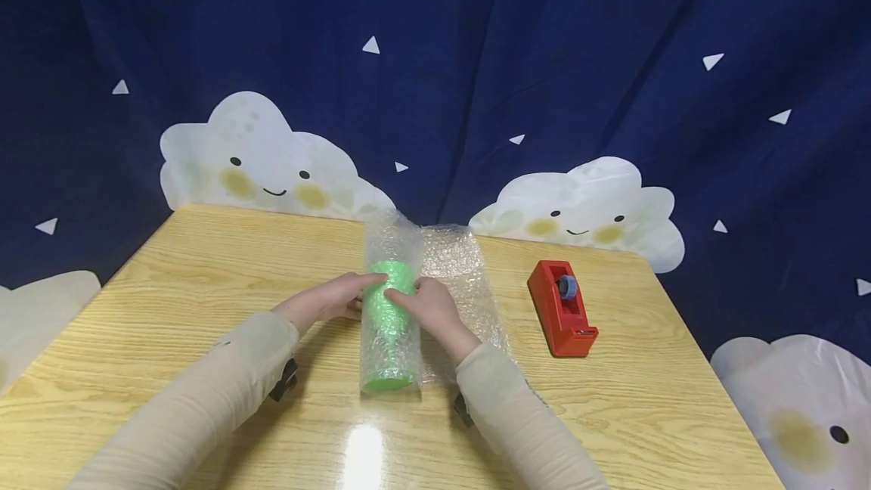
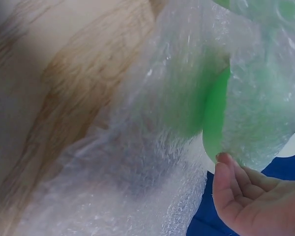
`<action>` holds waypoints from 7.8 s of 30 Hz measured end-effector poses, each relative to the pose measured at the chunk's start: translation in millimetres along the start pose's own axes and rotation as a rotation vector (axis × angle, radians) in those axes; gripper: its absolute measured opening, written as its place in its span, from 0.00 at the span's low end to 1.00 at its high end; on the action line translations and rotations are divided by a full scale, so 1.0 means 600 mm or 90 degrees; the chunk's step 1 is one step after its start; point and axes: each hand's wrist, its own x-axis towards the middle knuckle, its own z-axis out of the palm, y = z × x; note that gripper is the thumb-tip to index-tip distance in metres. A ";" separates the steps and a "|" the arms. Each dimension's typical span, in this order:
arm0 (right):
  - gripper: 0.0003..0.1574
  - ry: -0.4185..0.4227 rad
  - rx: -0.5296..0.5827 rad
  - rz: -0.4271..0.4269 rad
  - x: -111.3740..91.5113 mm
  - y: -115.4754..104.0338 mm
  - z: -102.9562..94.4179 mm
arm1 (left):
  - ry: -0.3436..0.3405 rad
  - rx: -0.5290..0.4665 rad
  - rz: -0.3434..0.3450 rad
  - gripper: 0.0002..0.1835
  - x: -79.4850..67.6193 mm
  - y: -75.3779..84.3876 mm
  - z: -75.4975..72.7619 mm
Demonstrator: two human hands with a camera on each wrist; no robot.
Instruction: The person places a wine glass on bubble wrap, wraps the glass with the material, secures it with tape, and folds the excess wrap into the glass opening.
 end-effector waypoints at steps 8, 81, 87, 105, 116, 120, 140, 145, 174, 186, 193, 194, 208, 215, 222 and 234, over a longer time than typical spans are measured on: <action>0.41 -0.016 0.032 0.035 -0.001 0.001 -0.006 | -0.007 -0.002 0.012 0.28 0.003 -0.004 -0.002; 0.32 -0.067 0.133 0.027 0.014 0.043 -0.006 | 0.000 0.037 -0.001 0.37 0.005 -0.007 0.018; 0.32 -0.085 0.154 0.037 0.016 0.046 -0.006 | -0.003 0.040 -0.004 0.38 0.006 -0.007 0.020; 0.21 0.000 0.242 0.080 0.016 0.046 -0.006 | -0.018 0.029 -0.002 0.38 0.006 -0.008 0.018; 0.22 0.003 0.263 0.078 0.015 0.049 -0.009 | -0.014 0.022 -0.012 0.40 0.009 -0.007 0.021; 0.25 -0.004 0.259 0.091 0.013 0.047 -0.011 | -0.009 0.021 -0.023 0.38 0.008 -0.005 0.022; 0.21 -0.015 0.207 0.115 0.013 0.044 -0.015 | -0.005 0.003 -0.014 0.36 0.007 -0.003 0.023; 0.28 -0.018 0.246 0.124 0.012 0.048 -0.015 | -0.005 0.002 -0.019 0.38 0.008 -0.003 0.027; 0.30 -0.126 0.387 0.081 0.014 0.056 -0.006 | 0.002 -0.010 -0.010 0.37 0.013 -0.005 0.022; 0.27 -0.128 0.289 0.087 0.009 0.046 -0.006 | 0.009 0.007 -0.002 0.38 0.012 -0.008 0.026; 0.33 -0.123 0.304 0.098 0.013 0.052 -0.007 | 0.013 -0.009 -0.016 0.35 0.008 -0.004 0.024; 0.33 -0.125 0.311 0.098 0.008 0.048 -0.010 | 0.014 -0.011 -0.018 0.34 0.008 -0.004 0.025; 0.34 -0.127 0.370 0.086 0.013 0.060 -0.007 | 0.035 -0.011 -0.023 0.38 0.017 -0.004 0.029; 0.34 -0.133 0.387 0.082 0.016 0.060 -0.007 | 0.041 -0.053 -0.035 0.40 0.019 -0.005 0.027; 0.18 -0.161 0.430 0.073 0.015 0.073 -0.014 | 0.050 -0.048 -0.034 0.44 0.025 -0.002 0.036; 0.15 -0.149 0.425 0.076 0.018 0.071 -0.010 | 0.059 -0.032 -0.055 0.40 0.028 0.008 0.042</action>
